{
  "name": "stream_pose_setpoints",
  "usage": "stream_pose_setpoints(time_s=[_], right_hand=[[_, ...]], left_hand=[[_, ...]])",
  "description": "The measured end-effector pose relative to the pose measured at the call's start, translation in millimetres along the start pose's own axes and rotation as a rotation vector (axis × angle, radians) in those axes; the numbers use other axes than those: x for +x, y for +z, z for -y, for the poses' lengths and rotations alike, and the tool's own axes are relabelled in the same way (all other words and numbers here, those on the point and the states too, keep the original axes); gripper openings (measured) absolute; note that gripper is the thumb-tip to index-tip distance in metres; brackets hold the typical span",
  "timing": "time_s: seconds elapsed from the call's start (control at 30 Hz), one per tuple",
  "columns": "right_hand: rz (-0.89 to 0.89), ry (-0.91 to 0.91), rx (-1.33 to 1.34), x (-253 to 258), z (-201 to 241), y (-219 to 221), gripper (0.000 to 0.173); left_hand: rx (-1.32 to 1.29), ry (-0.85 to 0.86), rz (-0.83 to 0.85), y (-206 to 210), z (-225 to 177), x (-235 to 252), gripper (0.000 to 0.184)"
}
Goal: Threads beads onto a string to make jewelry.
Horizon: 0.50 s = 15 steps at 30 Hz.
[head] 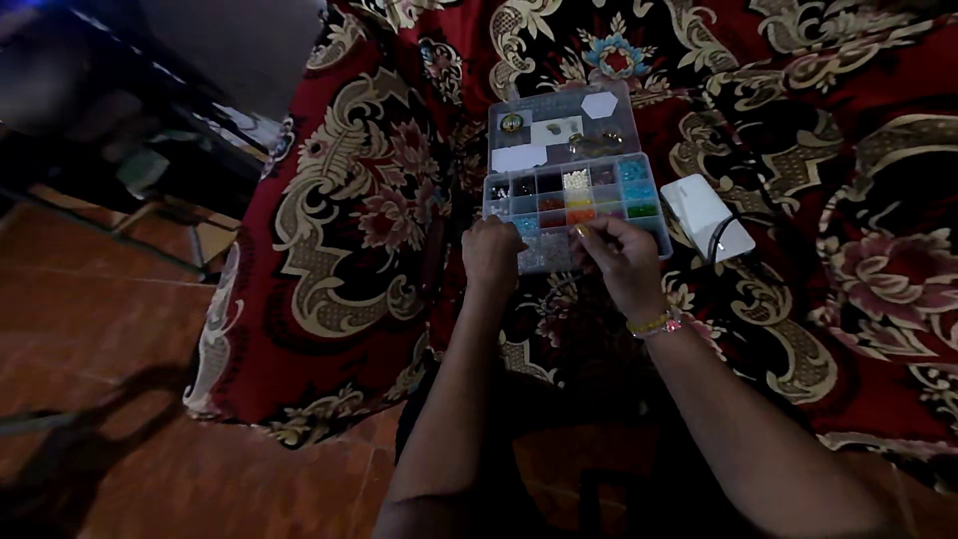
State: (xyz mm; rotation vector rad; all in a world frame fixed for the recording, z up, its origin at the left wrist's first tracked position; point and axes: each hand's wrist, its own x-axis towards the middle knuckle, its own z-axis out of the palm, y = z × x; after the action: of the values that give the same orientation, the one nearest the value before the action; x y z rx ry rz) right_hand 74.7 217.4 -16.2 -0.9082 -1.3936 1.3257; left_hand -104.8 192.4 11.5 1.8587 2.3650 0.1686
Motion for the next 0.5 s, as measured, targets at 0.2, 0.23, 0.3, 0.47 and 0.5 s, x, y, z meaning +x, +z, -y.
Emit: stream_pose_setpoints(time_s=[0.2,0.23,0.3,0.47,0.5], right_hand=[[0.017,0.096,0.036,1,-5,3,0.012],[0.017,0.114,0.045,1,-6,4,0.013],[0.021,0.132,0.062,0,-9,6,0.014],[0.024,0.099,0.062,-6,-11,12,0.015],[0.017,0.085,0.064,-7,-11,14,0.015]], left_hand=[[-0.732,0.144,-0.088,10,14,3,0.01],[-0.871,0.135,-0.055,14,13,5,0.009],[-1.102,0.081,0.008,19,9,6,0.011],[-1.523,-0.074,0.177,16,0,3,0.01],[-1.581,-0.086,0.218,15,-2,3,0.012]])
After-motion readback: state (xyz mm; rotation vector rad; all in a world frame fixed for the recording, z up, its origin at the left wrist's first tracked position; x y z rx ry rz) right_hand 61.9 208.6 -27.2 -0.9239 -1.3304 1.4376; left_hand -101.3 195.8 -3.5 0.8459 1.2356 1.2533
